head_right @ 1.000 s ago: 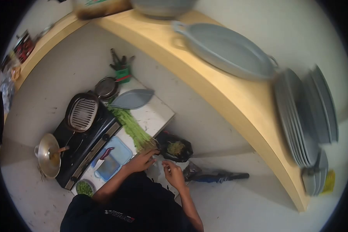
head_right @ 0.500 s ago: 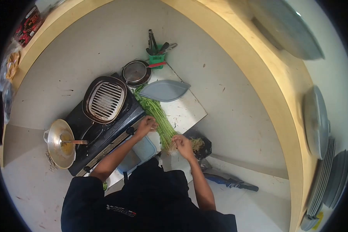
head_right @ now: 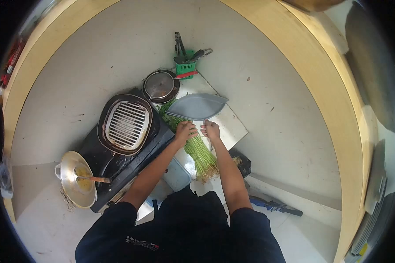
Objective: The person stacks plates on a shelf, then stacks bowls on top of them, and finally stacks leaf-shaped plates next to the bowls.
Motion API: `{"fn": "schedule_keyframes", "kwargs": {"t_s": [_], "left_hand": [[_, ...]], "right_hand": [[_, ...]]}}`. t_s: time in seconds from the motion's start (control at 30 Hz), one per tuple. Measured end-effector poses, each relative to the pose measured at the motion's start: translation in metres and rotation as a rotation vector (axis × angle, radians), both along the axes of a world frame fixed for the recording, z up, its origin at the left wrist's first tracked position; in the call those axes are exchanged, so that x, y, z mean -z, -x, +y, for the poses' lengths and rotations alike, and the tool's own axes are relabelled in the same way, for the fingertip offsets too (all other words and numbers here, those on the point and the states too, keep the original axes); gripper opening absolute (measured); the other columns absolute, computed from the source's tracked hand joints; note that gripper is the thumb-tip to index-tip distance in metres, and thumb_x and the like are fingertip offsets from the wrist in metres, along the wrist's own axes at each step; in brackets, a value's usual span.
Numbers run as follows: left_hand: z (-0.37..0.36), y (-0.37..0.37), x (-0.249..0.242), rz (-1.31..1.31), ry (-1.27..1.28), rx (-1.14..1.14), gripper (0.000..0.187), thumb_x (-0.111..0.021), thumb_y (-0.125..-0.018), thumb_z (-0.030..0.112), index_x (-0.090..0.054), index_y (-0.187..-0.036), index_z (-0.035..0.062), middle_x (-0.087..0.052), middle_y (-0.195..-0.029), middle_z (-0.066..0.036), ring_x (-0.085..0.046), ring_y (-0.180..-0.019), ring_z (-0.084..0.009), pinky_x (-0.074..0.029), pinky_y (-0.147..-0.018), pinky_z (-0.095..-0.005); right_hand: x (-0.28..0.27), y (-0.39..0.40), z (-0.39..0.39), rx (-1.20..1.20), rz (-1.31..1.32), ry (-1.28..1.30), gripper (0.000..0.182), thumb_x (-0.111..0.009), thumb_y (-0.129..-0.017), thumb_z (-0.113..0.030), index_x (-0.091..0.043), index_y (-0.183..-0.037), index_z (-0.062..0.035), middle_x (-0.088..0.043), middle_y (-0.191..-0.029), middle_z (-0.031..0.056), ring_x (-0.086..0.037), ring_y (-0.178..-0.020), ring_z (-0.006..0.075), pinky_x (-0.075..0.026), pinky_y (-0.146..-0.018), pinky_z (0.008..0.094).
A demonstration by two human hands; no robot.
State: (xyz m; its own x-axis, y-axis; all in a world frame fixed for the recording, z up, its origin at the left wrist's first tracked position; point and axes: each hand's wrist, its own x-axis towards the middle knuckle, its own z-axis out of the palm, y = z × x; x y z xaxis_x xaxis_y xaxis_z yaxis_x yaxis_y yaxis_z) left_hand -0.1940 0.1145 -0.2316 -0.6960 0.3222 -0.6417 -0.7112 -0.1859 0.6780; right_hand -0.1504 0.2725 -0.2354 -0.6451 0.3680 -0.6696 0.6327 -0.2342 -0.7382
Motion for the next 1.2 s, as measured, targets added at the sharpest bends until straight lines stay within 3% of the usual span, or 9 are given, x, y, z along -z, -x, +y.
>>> {"fn": "schedule_keyframes", "kwargs": {"t_s": [0.03, 0.2, 0.43, 0.53, 0.67, 0.77, 0.87, 1.07, 1.2], "left_hand": [[0.001, 0.006, 0.010, -0.004, -0.029, -0.029, 0.040, -0.058, -0.105, 0.026, -0.044, -0.127, -0.0040, -0.056, -0.126, -0.023, -0.066, -0.108, -0.0333, -0.064, -0.086, -0.0453], [0.004, 0.019, 0.018, -0.109, -0.089, -0.026, 0.041, -0.053, -0.107, 0.027, -0.044, -0.128, -0.0073, -0.053, -0.128, -0.022, -0.062, -0.114, -0.0351, -0.063, -0.091, -0.0457], [0.009, 0.038, 0.016, -0.209, -0.066, -0.101, 0.051, -0.050, -0.108, 0.031, -0.042, -0.128, -0.0148, -0.055, -0.126, -0.027, -0.064, -0.113, -0.0380, -0.064, -0.091, -0.0460], [0.011, 0.043, 0.019, -0.194, -0.017, -0.145, 0.051, -0.050, -0.108, 0.028, -0.049, -0.117, -0.0219, -0.062, -0.120, -0.035, -0.071, -0.102, -0.0404, -0.066, -0.082, -0.0447], [0.016, 0.047, 0.024, -0.088, 0.055, -0.178, 0.047, -0.051, -0.106, 0.021, -0.051, -0.103, -0.0254, -0.068, -0.101, -0.037, -0.074, -0.087, -0.0419, -0.067, -0.077, -0.0434], [0.018, 0.048, 0.020, -0.041, 0.082, -0.167, 0.041, -0.053, -0.103, 0.015, -0.052, -0.094, -0.0257, -0.068, -0.093, -0.037, -0.075, -0.081, -0.0413, -0.068, -0.072, -0.0416], [0.020, 0.048, 0.020, 0.026, 0.105, -0.109, 0.039, -0.054, -0.101, 0.010, -0.052, -0.090, -0.0271, -0.068, -0.092, -0.038, -0.075, -0.080, -0.0412, -0.068, -0.071, -0.0413], [0.025, 0.046, 0.020, 0.054, 0.081, -0.152, 0.039, -0.057, -0.098, 0.011, -0.052, -0.087, -0.0264, -0.065, -0.093, -0.034, -0.075, -0.081, -0.0419, -0.068, -0.072, -0.0408], [0.022, 0.037, 0.010, 0.072, 0.009, -0.134, 0.039, -0.058, -0.098, 0.011, -0.049, -0.092, -0.0264, -0.064, -0.095, -0.033, -0.075, -0.084, -0.0419, -0.068, -0.073, -0.0391]], "right_hand": [[0.001, 0.008, -0.002, 0.019, -0.036, -0.004, 0.038, -0.055, -0.103, -0.035, -0.062, -0.121, -0.0020, -0.072, -0.101, 0.0055, -0.065, -0.080, 0.0131, -0.051, -0.069, 0.0287], [0.017, 0.031, -0.010, 0.107, -0.042, -0.153, 0.039, -0.074, -0.094, -0.032, -0.069, -0.080, 0.0036, -0.071, -0.072, 0.0114, -0.066, -0.055, 0.0168, -0.052, -0.047, 0.0286], [0.019, 0.047, -0.008, 0.110, -0.140, -0.282, 0.034, -0.074, -0.093, -0.025, -0.070, -0.082, 0.0075, -0.072, -0.074, 0.0146, -0.067, -0.054, 0.0183, -0.052, -0.046, 0.0295], [0.038, 0.048, 0.000, 0.147, -0.116, -0.192, 0.029, -0.072, -0.092, -0.019, -0.069, -0.081, 0.0078, -0.071, -0.072, 0.0137, -0.066, -0.053, 0.0169, -0.052, -0.045, 0.0289], [0.055, 0.048, 0.007, 0.131, -0.121, -0.151, 0.025, -0.070, -0.090, -0.018, -0.067, -0.079, 0.0041, -0.069, -0.068, 0.0114, -0.063, -0.051, 0.0150, -0.050, -0.044, 0.0277], [0.038, 0.040, 0.006, 0.105, -0.040, -0.049, 0.022, -0.068, -0.094, -0.025, -0.067, -0.083, -0.0063, -0.066, -0.071, 0.0046, -0.060, -0.058, 0.0134, -0.048, -0.053, 0.0286], [0.039, 0.034, 0.017, 0.076, -0.012, 0.053, 0.021, -0.068, -0.094, -0.026, -0.067, -0.087, -0.0064, -0.066, -0.074, 0.0043, -0.061, -0.061, 0.0142, -0.050, -0.057, 0.0300], [0.026, 0.027, 0.014, 0.134, 0.032, 0.029, 0.023, -0.066, -0.096, -0.025, -0.065, -0.089, -0.0035, -0.070, -0.078, 0.0075, -0.070, -0.071, 0.0176, -0.055, -0.064, 0.0291], [0.024, 0.017, 0.011, 0.185, 0.127, 0.048, 0.023, -0.063, -0.097, -0.018, -0.060, -0.096, 0.0051, -0.069, -0.088, 0.0159, -0.074, -0.082, 0.0237, -0.061, -0.075, 0.0310]]}}
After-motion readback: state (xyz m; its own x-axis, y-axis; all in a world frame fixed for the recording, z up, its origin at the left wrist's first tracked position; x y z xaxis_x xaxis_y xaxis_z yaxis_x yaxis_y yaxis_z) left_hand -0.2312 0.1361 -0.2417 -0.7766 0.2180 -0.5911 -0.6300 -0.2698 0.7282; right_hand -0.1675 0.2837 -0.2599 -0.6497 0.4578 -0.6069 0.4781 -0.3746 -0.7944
